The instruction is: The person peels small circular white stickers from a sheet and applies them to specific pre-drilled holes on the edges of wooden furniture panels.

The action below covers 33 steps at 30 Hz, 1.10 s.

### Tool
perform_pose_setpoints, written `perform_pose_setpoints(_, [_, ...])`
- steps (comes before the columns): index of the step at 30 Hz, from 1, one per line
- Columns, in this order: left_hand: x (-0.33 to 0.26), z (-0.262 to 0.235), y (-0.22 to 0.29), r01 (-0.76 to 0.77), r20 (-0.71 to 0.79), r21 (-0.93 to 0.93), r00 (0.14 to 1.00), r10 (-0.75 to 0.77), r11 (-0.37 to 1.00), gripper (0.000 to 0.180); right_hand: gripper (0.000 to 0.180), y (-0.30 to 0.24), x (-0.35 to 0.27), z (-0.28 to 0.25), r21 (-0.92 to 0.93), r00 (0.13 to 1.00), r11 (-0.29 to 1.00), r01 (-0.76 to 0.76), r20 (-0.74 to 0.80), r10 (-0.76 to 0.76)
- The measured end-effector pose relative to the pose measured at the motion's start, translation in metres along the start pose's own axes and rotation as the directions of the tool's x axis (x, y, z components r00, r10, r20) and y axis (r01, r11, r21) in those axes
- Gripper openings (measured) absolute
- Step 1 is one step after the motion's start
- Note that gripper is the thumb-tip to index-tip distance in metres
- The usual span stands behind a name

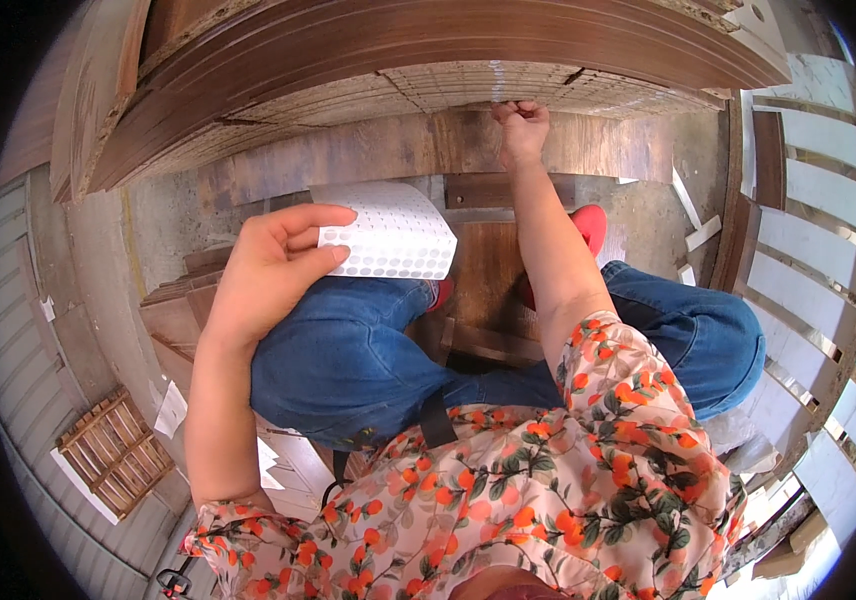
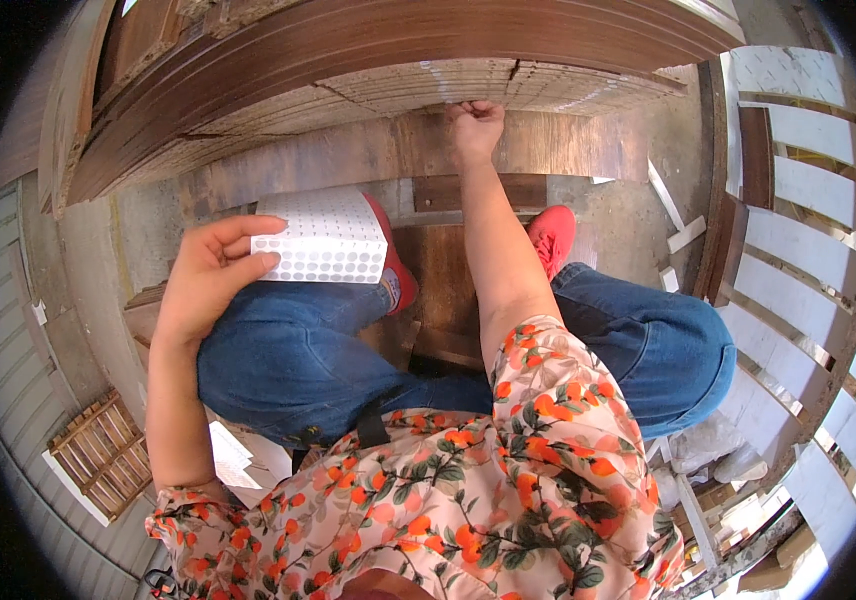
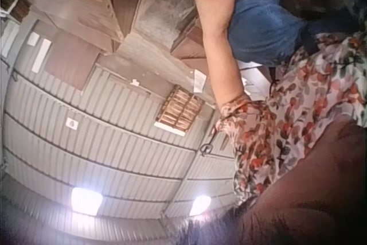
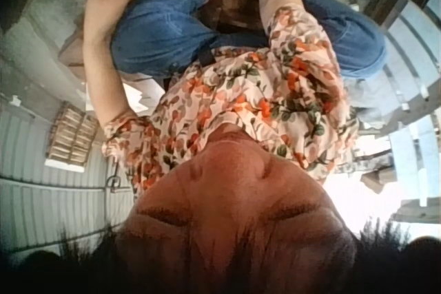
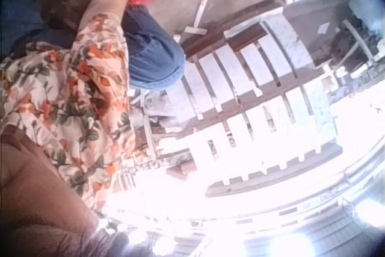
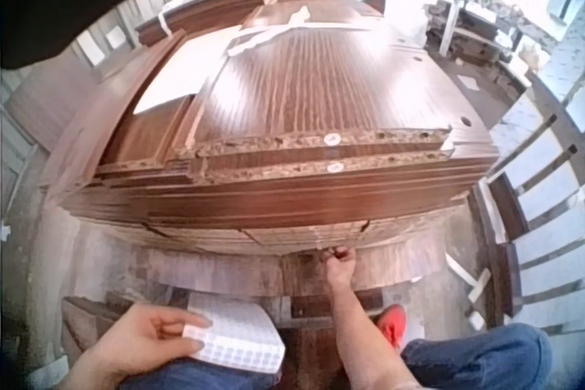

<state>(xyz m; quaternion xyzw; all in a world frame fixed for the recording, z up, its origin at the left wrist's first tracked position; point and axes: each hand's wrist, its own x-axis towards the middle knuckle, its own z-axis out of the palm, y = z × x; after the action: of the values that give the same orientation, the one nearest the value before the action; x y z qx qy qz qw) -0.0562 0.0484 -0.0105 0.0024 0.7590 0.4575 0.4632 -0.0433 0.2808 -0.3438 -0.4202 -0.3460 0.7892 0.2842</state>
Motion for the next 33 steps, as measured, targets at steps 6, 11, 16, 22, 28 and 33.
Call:
perform_pose_setpoints(6, [0.002,0.001,-0.004,-0.019,-0.011,0.001,1.0,0.019,1.0,0.03,0.033,0.007,0.003,-0.008,-0.04,0.987,0.986,0.163,0.008,-0.163])
perform_pose_setpoints(11, [0.003,-0.008,-0.002,-0.022,-0.082,0.033,0.996,0.025,0.999,0.029,0.022,-0.006,-0.001,-0.028,-0.782,0.952,0.572,0.246,0.082,-0.296])
perform_pose_setpoints(16, [0.008,-0.011,-0.01,-0.028,-0.045,-0.087,0.999,0.024,0.996,0.044,0.014,-0.044,-0.051,0.003,-0.529,0.917,0.845,0.074,0.369,0.15])
perform_pose_setpoints(22, [0.019,-0.009,-0.015,0.049,0.044,-0.13,0.998,-0.043,0.99,0.046,0.017,-0.142,-0.144,0.06,-0.506,0.584,0.835,0.216,0.752,0.305])
perform_pose_setpoints(28, [0.029,-0.008,-0.025,-0.051,-0.023,-0.077,0.999,0.049,0.996,0.035,0.011,-0.158,-0.178,0.076,-0.323,0.364,0.624,0.711,0.929,0.066])
perform_pose_setpoints(33, [0.031,-0.007,-0.029,-0.147,-0.042,-0.024,0.988,0.145,0.989,0.036,0.01,-0.156,-0.18,0.079,-0.196,0.245,0.527,0.827,0.969,-0.025])
